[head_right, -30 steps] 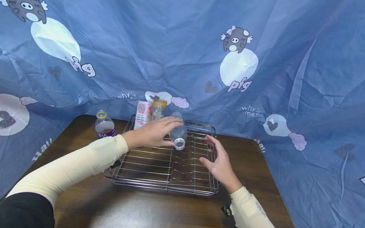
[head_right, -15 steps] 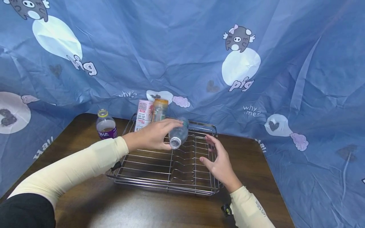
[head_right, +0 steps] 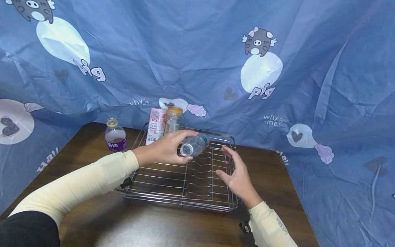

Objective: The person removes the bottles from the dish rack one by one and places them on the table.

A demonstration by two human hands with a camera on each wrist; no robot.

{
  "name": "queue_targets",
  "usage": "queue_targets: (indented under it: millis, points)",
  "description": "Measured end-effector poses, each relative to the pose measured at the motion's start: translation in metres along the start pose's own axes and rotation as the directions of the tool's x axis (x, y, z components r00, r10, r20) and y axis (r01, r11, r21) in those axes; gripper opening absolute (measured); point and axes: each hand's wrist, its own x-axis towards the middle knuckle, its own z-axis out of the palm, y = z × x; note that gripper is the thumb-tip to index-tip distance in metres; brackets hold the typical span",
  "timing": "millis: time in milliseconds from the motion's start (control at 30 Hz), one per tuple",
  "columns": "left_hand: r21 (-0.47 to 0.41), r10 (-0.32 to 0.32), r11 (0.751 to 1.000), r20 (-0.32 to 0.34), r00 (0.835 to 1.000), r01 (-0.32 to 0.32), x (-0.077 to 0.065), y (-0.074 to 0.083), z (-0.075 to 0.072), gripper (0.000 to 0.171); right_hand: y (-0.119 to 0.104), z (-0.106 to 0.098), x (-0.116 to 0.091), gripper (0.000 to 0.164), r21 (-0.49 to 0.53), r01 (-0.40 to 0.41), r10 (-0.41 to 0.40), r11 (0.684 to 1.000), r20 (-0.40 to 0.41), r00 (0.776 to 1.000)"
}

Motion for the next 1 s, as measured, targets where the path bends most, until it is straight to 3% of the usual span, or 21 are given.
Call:
queue_targets:
  millis: [200, 533, 800, 1000]
  points:
    - [0.003, 0.004, 1.0, -0.008, 1.0, -0.004, -0.001, 0.0, 0.001, 0.079, -0.001, 0.0, 0.0, 0.077, 0.01, -0.004, 0.004, 1.0, 0.0, 1.0]
    - [-0.07, -0.068, 0.995, 0.02, 0.997, 0.069, -0.001, 0.008, 0.001, 0.079, -0.004, 0.001, 0.0, 0.079, -0.038, -0.005, 0.005, 0.999, 0.003, 1.0]
    - [-0.12, -0.125, 0.984, 0.061, 0.99, 0.131, 0.0, 0.015, -0.001, 0.078, -0.024, 0.003, 0.003, 0.075, -0.038, 0.005, -0.005, 0.999, 0.007, 1.0]
    - [-0.156, -0.113, 0.981, 0.04, 0.993, 0.118, 0.0, 0.018, 0.001, 0.076, -0.01, 0.003, 0.002, 0.077, -0.045, 0.003, -0.002, 0.999, 0.014, 1.0]
